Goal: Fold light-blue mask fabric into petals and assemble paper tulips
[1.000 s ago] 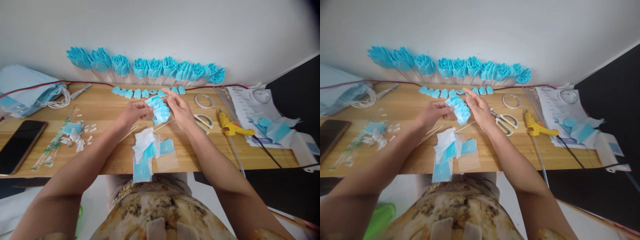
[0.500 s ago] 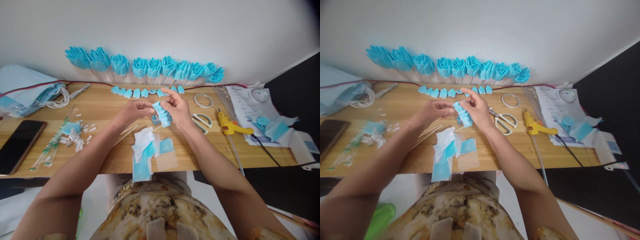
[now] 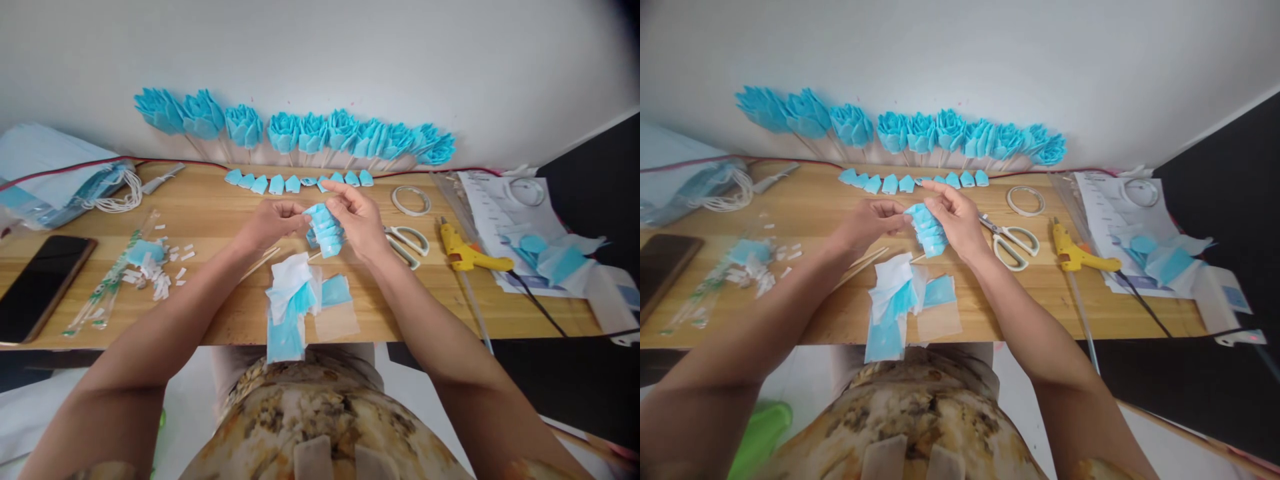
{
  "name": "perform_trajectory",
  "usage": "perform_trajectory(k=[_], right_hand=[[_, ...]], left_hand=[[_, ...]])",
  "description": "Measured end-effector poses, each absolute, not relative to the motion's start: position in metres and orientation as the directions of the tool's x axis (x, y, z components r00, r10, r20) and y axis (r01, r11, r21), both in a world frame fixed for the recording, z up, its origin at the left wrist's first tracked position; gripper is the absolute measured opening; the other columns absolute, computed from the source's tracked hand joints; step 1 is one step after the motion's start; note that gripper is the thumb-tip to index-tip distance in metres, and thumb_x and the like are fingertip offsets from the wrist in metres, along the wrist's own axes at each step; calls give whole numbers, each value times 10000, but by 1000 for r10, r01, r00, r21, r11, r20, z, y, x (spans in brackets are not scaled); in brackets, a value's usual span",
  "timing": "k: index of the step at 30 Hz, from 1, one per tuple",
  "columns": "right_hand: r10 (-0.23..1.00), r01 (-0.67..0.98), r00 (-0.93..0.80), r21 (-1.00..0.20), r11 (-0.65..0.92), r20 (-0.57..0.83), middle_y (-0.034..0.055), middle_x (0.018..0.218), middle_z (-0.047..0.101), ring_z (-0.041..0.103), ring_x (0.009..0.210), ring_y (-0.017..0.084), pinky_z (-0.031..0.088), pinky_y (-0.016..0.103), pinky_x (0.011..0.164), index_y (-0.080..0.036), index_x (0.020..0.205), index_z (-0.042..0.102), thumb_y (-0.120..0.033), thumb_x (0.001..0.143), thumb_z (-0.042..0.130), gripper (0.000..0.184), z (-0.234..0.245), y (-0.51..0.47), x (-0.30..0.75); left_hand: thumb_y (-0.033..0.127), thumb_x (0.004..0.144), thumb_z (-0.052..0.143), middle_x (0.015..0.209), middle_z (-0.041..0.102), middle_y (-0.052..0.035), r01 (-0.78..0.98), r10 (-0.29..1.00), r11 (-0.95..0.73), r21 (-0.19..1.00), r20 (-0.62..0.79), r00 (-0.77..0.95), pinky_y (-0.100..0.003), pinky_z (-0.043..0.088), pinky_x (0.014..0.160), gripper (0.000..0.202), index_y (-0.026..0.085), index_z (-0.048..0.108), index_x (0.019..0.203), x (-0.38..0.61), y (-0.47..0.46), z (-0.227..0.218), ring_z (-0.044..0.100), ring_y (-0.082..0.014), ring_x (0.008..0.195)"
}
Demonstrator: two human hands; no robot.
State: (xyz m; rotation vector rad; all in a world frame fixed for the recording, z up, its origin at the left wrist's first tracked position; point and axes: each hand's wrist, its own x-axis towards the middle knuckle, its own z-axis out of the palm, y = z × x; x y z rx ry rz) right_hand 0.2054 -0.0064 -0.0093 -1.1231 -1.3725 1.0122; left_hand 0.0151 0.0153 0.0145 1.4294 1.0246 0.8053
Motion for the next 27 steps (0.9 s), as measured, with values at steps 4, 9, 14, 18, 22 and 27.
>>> perform_trajectory(k=[4, 9, 14, 18, 22, 27], right_hand=[[978, 86, -43, -974, 209, 205, 22, 923, 706, 674, 853, 205, 563, 350, 705, -307, 1271, 650, -598, 865, 686, 500, -6, -9, 204], [976, 92, -18, -972, 216, 216, -5, 820, 694, 646, 743, 173, 568, 334, 667, -290, 1241, 676, -560, 817, 760, 510, -4, -12, 201], [976, -2, 65, -978, 209, 208, 22, 1028, 760, 706, 984, 202, 613, 380, 870, -328, 1289, 655, -684, 877, 634, 545, -8, -4, 209], [970, -72, 122, -973, 220, 210, 33, 1119, 756, 700, 1045, 182, 610, 346, 897, -328, 1272, 649, -674, 875, 649, 527, -11, 6, 220], [965, -136, 167, -965, 225, 202, 23, 1031, 762, 701, 960, 151, 612, 292, 823, -315, 1235, 655, -638, 857, 693, 499, -12, 10, 224], [966, -161, 189, -965, 207, 175, 2, 936, 758, 696, 880, 129, 600, 254, 762, -295, 1197, 664, -555, 863, 716, 426, -13, 11, 220]], left_hand=[[290, 691, 787, 564, 572, 39, 142, 908, 40, 989, -95, 407, -233, 355, 546, 183, 161, 668, 636, 17, 14, 16, 436, -69, 528], [318, 663, 799, 610, 632, 22, 103, 874, 15, 995, -63, 482, -236, 383, 578, 184, 166, 696, 653, 20, 11, 12, 493, -83, 570], [337, 699, 794, 574, 581, 23, 137, 915, -44, 990, -15, 403, -237, 365, 552, 205, 175, 680, 645, 8, 20, 22, 456, -80, 533], [353, 744, 751, 540, 510, 16, 169, 969, -106, 980, 64, 238, -243, 323, 522, 296, 182, 587, 567, -20, 33, 34, 408, -81, 513], [379, 775, 661, 554, 507, 14, 370, 990, -18, 929, -34, 135, -250, 304, 526, 262, 184, 592, 614, -54, 33, 26, 398, -93, 510], [384, 887, 483, 819, 734, -79, 885, 990, -136, 445, 23, 141, -326, 390, 683, 353, 168, 762, 901, -89, 29, 4, 615, -218, 741]])
